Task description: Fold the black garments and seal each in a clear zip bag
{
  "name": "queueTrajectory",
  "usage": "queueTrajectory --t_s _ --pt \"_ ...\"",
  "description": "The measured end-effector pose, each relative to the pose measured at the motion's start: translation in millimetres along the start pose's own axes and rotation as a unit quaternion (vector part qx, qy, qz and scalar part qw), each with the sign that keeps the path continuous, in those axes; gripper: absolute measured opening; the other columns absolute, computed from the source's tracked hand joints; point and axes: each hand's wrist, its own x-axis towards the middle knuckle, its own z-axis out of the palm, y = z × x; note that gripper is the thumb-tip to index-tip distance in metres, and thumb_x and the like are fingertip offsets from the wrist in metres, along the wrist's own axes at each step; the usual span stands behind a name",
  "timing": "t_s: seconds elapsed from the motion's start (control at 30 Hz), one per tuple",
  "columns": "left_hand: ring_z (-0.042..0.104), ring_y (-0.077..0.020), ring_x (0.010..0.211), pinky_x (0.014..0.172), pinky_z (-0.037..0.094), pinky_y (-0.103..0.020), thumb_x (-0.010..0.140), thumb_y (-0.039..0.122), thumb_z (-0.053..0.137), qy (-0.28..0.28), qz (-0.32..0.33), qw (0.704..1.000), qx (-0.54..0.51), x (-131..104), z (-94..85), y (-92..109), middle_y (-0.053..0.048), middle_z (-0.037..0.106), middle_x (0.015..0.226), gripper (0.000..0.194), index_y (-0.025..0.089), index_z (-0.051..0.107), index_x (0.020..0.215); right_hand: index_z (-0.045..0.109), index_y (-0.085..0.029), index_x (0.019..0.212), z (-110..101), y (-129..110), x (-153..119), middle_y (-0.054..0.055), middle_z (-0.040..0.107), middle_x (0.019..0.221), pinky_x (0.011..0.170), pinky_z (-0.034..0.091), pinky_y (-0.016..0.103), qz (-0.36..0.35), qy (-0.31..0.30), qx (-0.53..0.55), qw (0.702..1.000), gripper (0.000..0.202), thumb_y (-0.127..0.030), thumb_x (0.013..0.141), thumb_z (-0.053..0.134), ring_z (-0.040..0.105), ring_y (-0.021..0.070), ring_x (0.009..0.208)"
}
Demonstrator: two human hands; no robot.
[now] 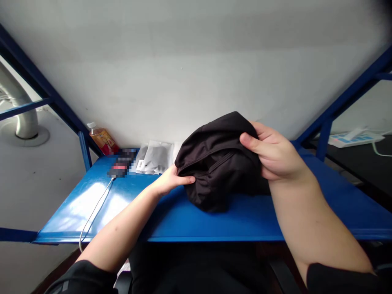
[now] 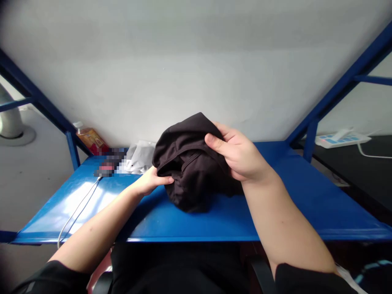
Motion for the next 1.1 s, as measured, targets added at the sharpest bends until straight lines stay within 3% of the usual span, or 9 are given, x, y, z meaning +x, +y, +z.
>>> queueTrajectory --t_s 0.17,0.27,0.37,0.43,0.5,0.67,0.77,0.87,1.1 --pt "0.071 -0.0290 0.103 0.095 0.055 -0.043 0.068 0.035 0.083 0.093 0.006 0.993 -0.065 -8.6 -21.0 23.3 -0.009 0.074 0.114 0.053 0.018 0.068 0.117 0.066 -0.032 0.123 -16.5 23.2 11.8 0.003 0.073 0.119 0.093 0.059 0.041 0.044 -0.022 0.002 0.999 0.046 -0.050 0.082 0.075 0.068 0.0258 0.113" --pt "0.070 -0.0260 0.103 0.095 0.055 -0.041 0.075 0.033 0.074 0.172 -0.006 0.984 0.047 3.0 -39.2 17.4 -0.006 0.073 0.113 0.052 0.021 0.063 0.124 0.067 -0.026 0.120 -34.1 67.2 29.7 0.005 0.073 0.115 0.091 0.058 0.038 0.081 -0.034 -0.078 0.993 0.037 -0.043 0.088 0.070 0.070 0.0232 0.105" --pt "0.069 -0.0260 0.099 0.093 0.055 -0.043 0.079 0.023 0.065 0.266 -0.074 0.915 0.293 14.5 -43.4 0.8 -0.011 0.070 0.113 0.050 0.017 0.059 0.128 0.071 -0.017 0.094 -42.5 114.9 42.8 0.006 0.074 0.084 0.063 0.057 0.030 0.191 -0.005 -0.259 0.947 0.018 -0.034 0.088 0.068 0.068 0.0190 0.073" --pt "0.065 -0.0275 0.106 0.100 0.051 -0.045 0.082 0.021 0.061 0.280 -0.027 0.851 0.443 15.0 -34.2 -5.7 -0.015 0.064 0.121 0.047 0.015 0.059 0.129 0.069 -0.015 0.084 -40.8 134.1 45.8 0.004 0.068 0.068 0.045 0.047 0.024 0.246 0.002 -0.309 0.919 0.018 -0.032 0.087 0.067 0.060 0.0162 0.057" --pt "0.062 -0.0277 0.112 0.102 0.049 -0.044 0.088 0.023 0.055 0.211 0.066 0.830 0.512 8.8 -17.3 -3.8 -0.014 0.063 0.119 0.039 0.016 0.062 0.126 0.067 -0.015 0.084 -33.6 138.6 45.0 0.002 0.064 0.063 0.039 0.040 0.022 0.252 0.010 -0.271 0.929 0.019 -0.034 0.087 0.068 0.056 0.0136 0.051" --pt "0.064 -0.0180 0.076 0.077 0.053 -0.031 0.093 0.034 0.056 -0.121 0.120 0.899 0.404 -14.1 26.7 13.4 -0.006 0.068 0.103 0.055 0.024 0.050 0.148 0.063 -0.021 0.100 -0.1 116.4 32.9 -0.001 0.067 0.071 0.044 0.048 0.022 0.220 -0.019 -0.024 0.975 0.020 -0.031 0.086 0.071 0.061 0.0126 0.054" --pt "0.064 -0.0192 0.065 0.066 0.050 -0.030 0.092 0.037 0.059 -0.160 0.096 0.906 0.380 -18.2 39.2 11.8 -0.004 0.072 0.089 0.067 0.023 0.041 0.155 0.059 -0.022 0.107 20.2 109.6 23.8 0.001 0.072 0.079 0.059 0.058 0.027 0.243 -0.077 0.059 0.965 0.026 -0.027 0.084 0.072 0.070 0.0159 0.066" --pt "0.063 -0.0210 0.060 0.059 0.045 -0.031 0.090 0.040 0.061 -0.160 0.057 0.901 0.400 -15.8 41.9 7.0 -0.001 0.069 0.070 0.055 0.021 0.057 0.142 0.057 -0.022 0.108 31.0 112.9 19.6 0.001 0.072 0.079 0.065 0.061 0.030 0.253 -0.095 0.088 0.959 0.030 -0.026 0.083 0.073 0.071 0.0167 0.071" --pt "0.065 -0.0186 0.084 0.077 0.050 -0.030 0.091 0.039 0.063 -0.241 0.077 0.910 0.329 -14.1 43.8 15.0 -0.004 0.071 0.096 0.027 0.021 0.068 0.110 0.062 -0.017 0.074 8.4 122.2 35.8 -0.007 0.048 0.048 0.031 0.022 0.019 0.174 0.128 -0.072 0.974 0.005 -0.022 0.075 0.062 0.038 0.0071 0.035"
